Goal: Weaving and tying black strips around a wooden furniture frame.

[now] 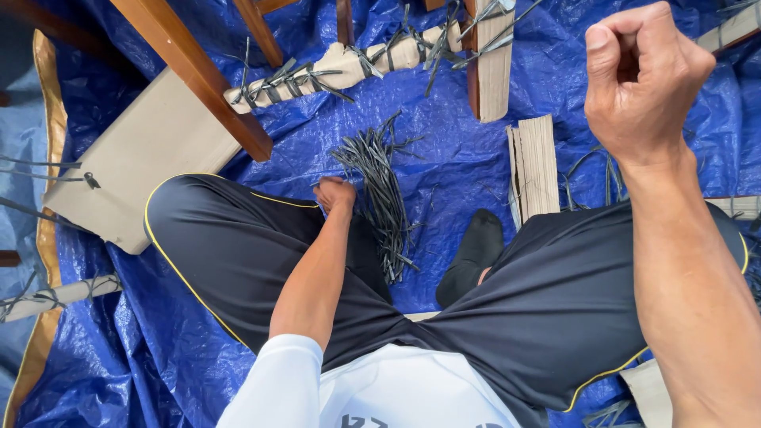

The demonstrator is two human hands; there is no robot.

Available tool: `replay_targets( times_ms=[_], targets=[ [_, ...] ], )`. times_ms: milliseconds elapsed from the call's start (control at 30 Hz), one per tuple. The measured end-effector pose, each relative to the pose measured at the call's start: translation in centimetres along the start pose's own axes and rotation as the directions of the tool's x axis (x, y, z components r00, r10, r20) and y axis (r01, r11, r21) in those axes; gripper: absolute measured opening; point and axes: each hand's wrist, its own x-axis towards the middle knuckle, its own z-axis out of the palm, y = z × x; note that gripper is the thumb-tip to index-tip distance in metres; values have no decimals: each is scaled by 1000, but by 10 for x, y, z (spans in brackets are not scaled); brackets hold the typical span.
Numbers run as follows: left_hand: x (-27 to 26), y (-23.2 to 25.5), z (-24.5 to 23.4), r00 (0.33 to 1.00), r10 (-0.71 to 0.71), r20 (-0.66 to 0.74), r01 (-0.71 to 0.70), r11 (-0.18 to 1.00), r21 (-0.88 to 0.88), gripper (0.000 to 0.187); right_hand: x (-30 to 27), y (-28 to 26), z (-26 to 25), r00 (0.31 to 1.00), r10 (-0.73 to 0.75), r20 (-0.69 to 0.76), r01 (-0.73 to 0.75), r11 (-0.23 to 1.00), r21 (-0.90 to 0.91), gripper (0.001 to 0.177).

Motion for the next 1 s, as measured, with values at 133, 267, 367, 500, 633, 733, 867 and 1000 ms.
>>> replay_targets(
  times_ms=[133,267,367,500,633,733,867,1000],
  targets=[
    [11,-21,12,999,40,-12,-38,991,131,21,0,-4,-1,999,-33,15,33,998,-50,14],
    [-15,-16,-18,933,87,350,-161,969,187,27,2,-10,0,1000,-18,25,19,1000,-22,13],
    [-17,-25,-16,924,138,357,-208,964,167,32,3,-14,3,999,-2,36,2,1000,-19,14],
    [-24,-15,-32,934,180,308,-233,962,145,35,6,-18,7,999,-23,47,23,1000,4,17],
    [-38,4,-51,943,255,213,-253,967,-39,27,6,-22,6,999,-21,39,22,1000,-14,17],
    [-51,20,-66,944,321,69,-308,938,-157,24,5,-22,6,999,-17,38,16,1000,8,17],
    [-40,3,-42,948,252,192,-176,923,-341,40,7,-25,8,999,11,36,-12,1000,26,17],
    [-28,-12,-15,819,302,488,68,793,-605,23,6,-24,7,999,27,43,-27,1000,16,23]
  ],
)
